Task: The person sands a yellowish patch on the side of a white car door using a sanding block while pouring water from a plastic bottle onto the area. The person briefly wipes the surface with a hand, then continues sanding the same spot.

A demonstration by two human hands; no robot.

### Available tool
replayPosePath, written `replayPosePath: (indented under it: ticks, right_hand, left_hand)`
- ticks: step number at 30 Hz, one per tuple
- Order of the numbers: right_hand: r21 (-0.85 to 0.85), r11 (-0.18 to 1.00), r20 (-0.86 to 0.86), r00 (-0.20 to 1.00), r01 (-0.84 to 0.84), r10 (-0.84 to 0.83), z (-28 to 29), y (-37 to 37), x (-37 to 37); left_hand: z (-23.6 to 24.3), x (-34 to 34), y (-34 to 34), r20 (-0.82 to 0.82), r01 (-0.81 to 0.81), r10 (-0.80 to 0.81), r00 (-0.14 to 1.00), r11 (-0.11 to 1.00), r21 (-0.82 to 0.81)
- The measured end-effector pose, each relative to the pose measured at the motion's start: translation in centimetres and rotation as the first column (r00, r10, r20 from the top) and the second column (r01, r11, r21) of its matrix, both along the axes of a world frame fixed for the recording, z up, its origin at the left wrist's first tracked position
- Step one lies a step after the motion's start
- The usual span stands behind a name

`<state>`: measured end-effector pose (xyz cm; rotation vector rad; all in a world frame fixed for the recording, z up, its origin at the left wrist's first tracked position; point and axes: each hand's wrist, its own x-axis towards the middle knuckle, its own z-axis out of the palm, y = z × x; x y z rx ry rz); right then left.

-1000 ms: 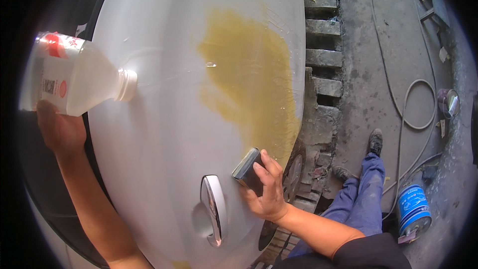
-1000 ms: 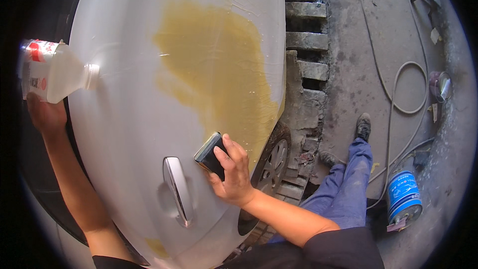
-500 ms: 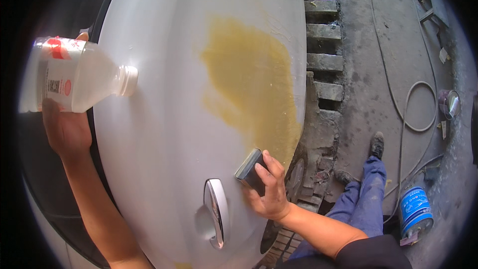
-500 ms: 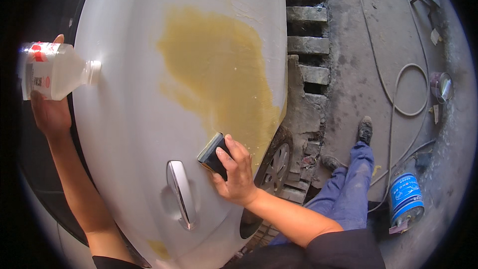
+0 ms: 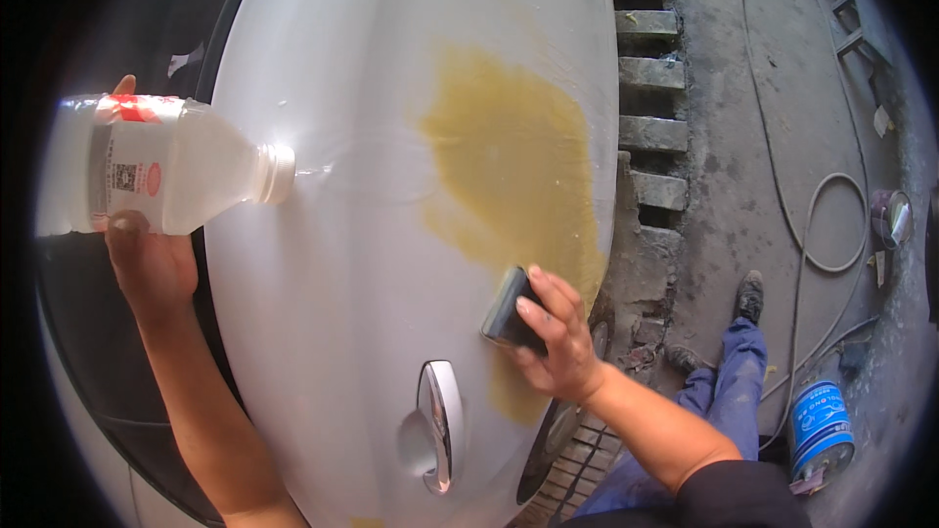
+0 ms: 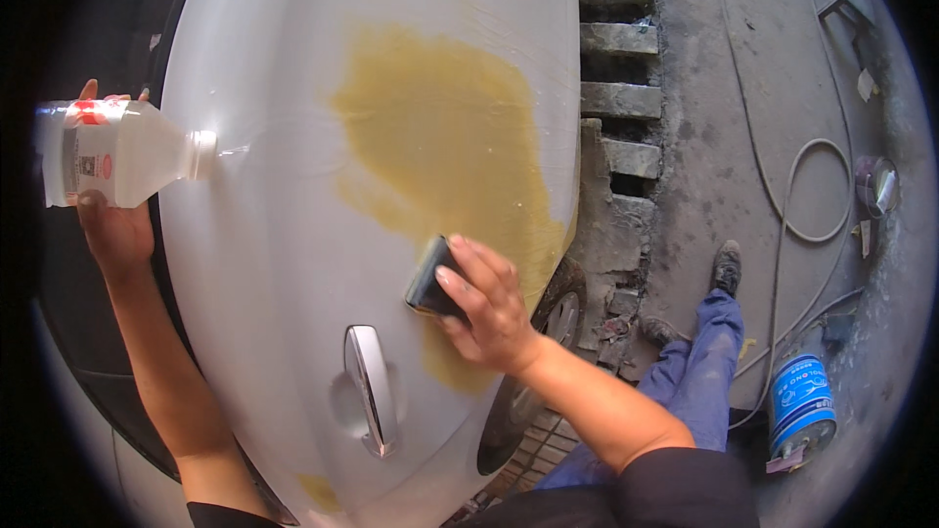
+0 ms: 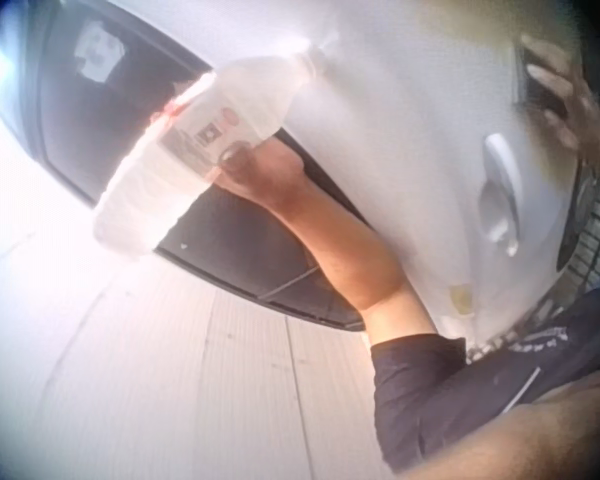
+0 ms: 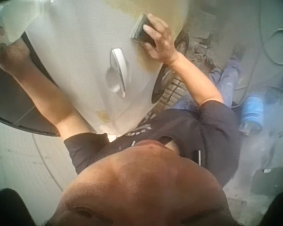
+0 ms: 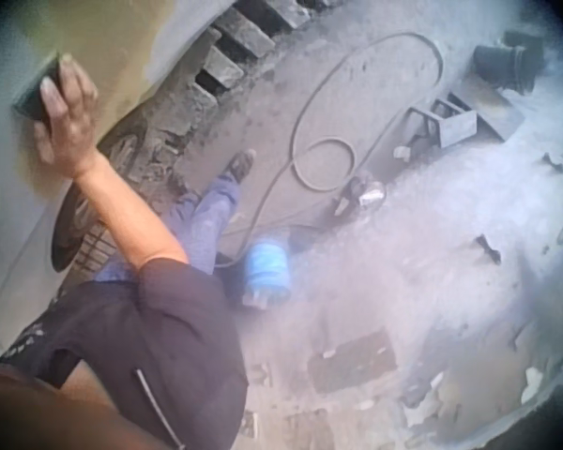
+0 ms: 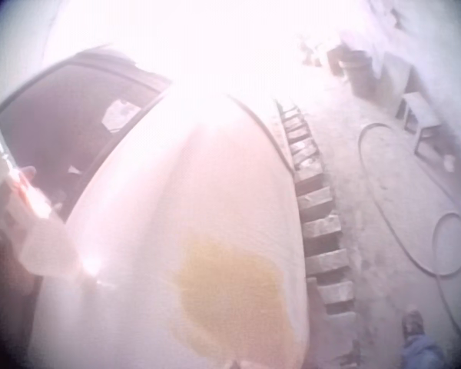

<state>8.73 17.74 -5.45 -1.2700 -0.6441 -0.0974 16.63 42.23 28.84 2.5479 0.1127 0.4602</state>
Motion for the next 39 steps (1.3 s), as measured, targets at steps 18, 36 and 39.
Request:
replayPosePath:
  ticks: [18,36,39]
  right_hand:
    - [-0.130,0.972,-0.298,0.927,0.198,-0.229,2.7,6.2,16.5]
    - [-0.158,0.976,-0.508,0.835,0.149,-0.210,2.2,6.3,17.1]
    - [-0.111,0.987,-0.259,0.955,0.119,-0.145,2.6,2.6,6.3]
  left_hand:
    - [0.7,-1.2,0.4,0.019,-0.084,0.084,0.996,0.996,-0.003]
    - [0.0,-0.9,-1.2,0.035,-0.172,0.172,0.985,0.985,0.014]
    - [-0.1,-0.9,-1.2,0.007,-0.175,0.175,0.985,0.985,0.010]
